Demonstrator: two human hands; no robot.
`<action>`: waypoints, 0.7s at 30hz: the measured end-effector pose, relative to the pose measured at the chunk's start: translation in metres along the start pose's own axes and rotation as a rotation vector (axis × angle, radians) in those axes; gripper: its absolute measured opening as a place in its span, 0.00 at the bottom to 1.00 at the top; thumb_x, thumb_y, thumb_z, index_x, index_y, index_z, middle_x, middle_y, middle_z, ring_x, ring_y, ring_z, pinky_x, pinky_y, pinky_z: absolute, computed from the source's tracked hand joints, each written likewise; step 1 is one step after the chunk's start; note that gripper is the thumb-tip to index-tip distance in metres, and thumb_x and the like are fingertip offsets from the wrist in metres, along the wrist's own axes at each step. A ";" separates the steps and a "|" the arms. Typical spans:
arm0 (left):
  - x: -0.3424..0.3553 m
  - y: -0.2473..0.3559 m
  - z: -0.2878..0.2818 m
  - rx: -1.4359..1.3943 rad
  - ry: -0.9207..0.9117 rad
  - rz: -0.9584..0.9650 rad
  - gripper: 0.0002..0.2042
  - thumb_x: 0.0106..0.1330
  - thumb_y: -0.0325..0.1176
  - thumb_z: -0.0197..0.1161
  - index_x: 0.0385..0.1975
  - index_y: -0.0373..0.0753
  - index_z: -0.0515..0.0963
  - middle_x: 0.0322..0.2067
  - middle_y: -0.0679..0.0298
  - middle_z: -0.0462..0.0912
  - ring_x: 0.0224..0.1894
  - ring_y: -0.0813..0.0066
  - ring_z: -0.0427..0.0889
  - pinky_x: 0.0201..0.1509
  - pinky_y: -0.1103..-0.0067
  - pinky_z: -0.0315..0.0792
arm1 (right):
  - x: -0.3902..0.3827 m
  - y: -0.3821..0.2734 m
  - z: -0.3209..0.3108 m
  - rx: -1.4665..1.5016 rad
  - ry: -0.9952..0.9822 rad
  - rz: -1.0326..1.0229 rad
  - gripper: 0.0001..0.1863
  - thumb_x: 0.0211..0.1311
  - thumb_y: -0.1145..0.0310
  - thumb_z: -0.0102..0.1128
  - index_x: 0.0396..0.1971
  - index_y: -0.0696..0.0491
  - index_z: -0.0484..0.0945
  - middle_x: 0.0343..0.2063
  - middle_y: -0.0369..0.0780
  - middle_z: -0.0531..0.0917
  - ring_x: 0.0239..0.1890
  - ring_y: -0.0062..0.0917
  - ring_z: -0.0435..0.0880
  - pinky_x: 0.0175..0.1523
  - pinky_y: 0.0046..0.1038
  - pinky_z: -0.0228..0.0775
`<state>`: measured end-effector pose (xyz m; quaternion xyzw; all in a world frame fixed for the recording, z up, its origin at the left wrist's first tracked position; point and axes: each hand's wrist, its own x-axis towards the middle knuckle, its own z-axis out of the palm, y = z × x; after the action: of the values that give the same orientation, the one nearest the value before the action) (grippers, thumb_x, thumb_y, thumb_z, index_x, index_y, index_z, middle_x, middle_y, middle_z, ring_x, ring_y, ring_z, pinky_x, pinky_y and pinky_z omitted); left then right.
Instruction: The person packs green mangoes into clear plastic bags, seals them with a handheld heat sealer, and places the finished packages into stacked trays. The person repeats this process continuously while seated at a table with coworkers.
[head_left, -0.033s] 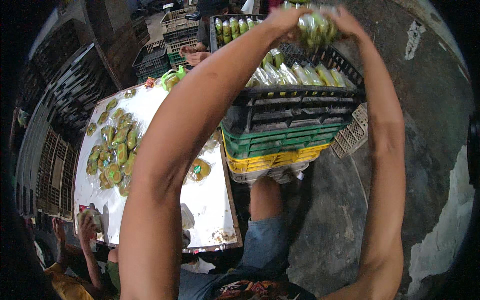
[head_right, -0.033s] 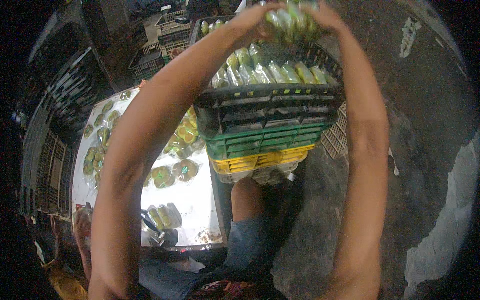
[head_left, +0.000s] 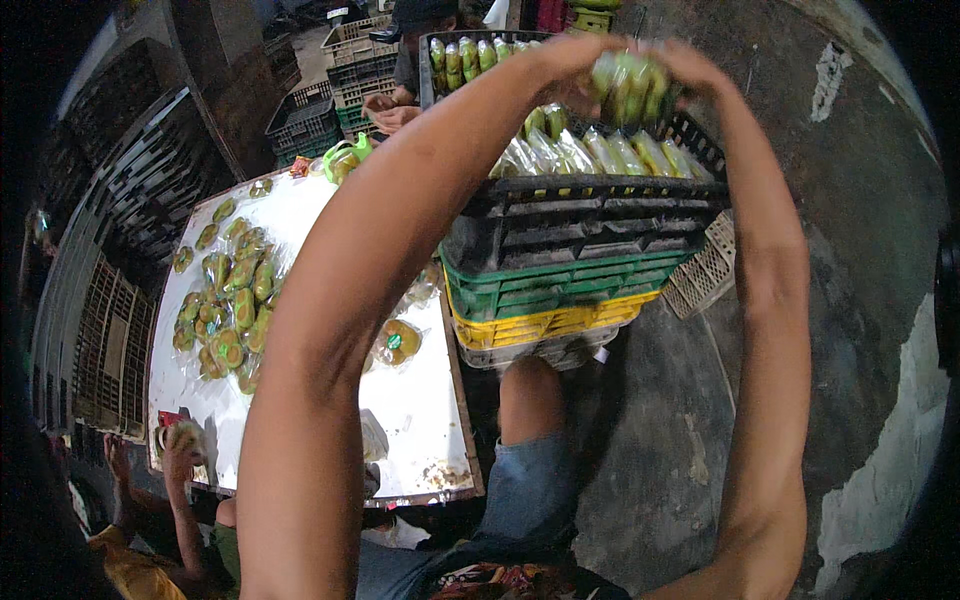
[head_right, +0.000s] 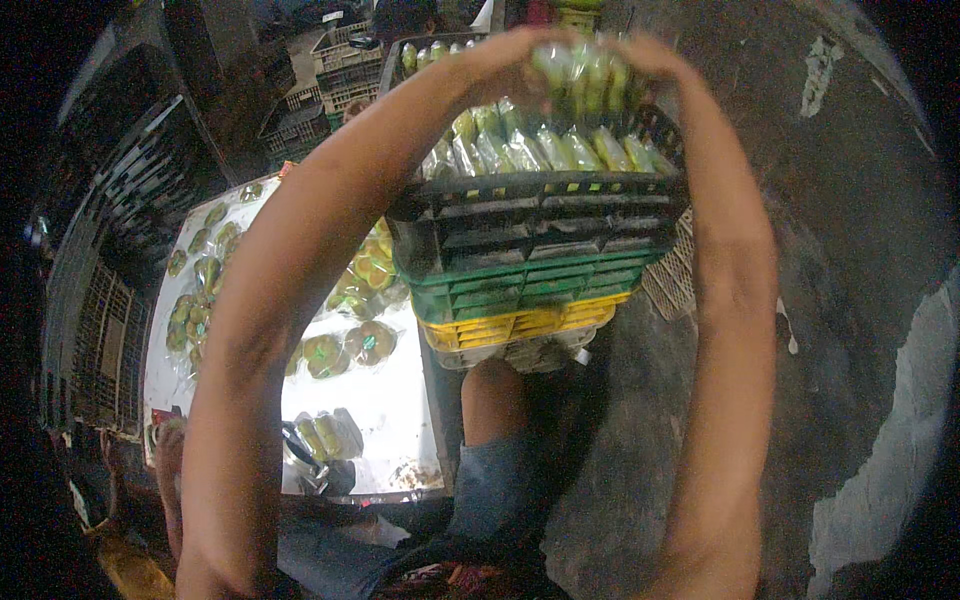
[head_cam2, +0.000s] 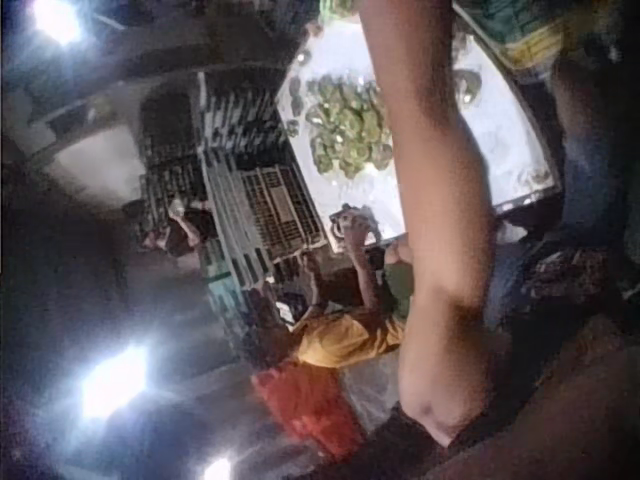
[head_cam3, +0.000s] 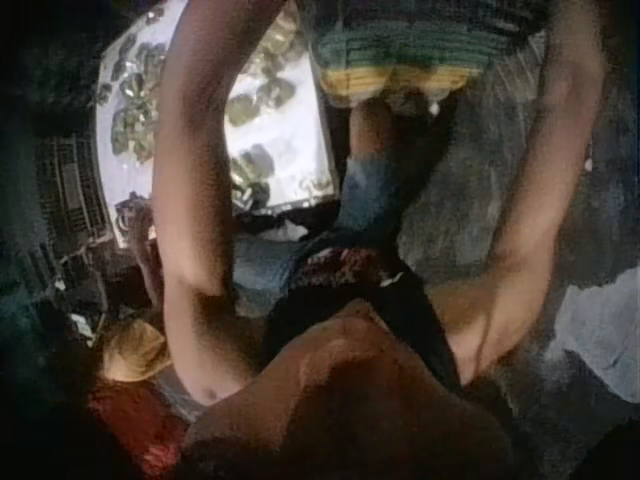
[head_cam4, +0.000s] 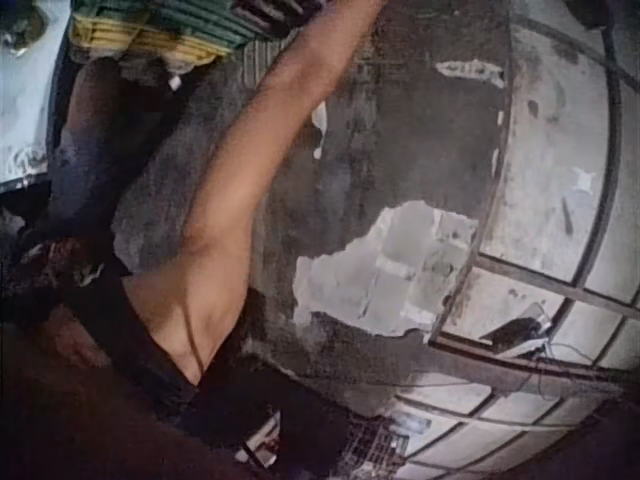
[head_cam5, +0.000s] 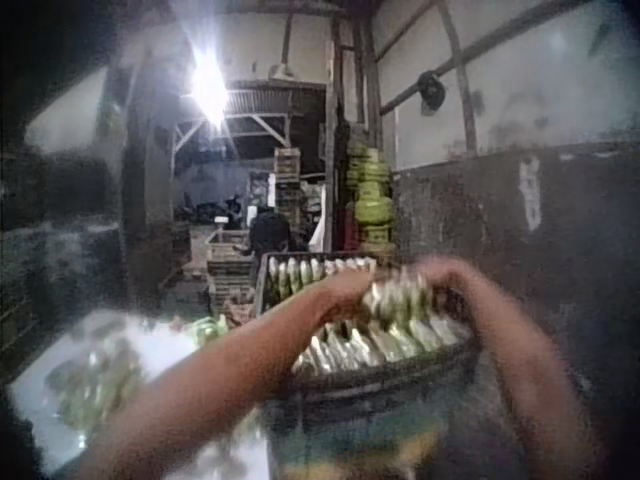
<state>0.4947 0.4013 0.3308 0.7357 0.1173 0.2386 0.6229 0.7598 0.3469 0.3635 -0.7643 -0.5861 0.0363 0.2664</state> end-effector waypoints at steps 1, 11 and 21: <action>0.001 -0.002 0.012 0.298 0.026 -0.006 0.29 0.63 0.48 0.67 0.59 0.39 0.72 0.41 0.46 0.82 0.38 0.56 0.84 0.43 0.64 0.80 | 0.005 0.044 0.015 -0.177 -0.116 0.074 0.47 0.58 0.30 0.55 0.54 0.65 0.72 0.52 0.55 0.78 0.42 0.41 0.85 0.31 0.38 0.82; -0.216 0.026 0.011 0.106 0.456 0.467 0.29 0.64 0.42 0.68 0.58 0.27 0.69 0.41 0.52 0.82 0.41 0.71 0.84 0.43 0.78 0.77 | 0.046 -0.044 0.045 -0.421 -0.251 -0.164 0.47 0.59 0.25 0.45 0.54 0.57 0.79 0.46 0.52 0.82 0.43 0.40 0.86 0.42 0.39 0.79; -0.516 -0.117 0.066 -0.072 1.049 -0.176 0.24 0.66 0.33 0.64 0.59 0.30 0.68 0.42 0.55 0.83 0.46 0.67 0.82 0.55 0.71 0.73 | 0.077 -0.052 0.122 -0.176 -0.756 0.017 0.32 0.65 0.40 0.46 0.48 0.54 0.79 0.48 0.48 0.81 0.49 0.37 0.80 0.52 0.45 0.73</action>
<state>0.0995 0.1249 0.1036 0.4831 0.4658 0.5252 0.5233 0.6930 0.4706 0.3019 -0.7219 -0.6373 0.2672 -0.0356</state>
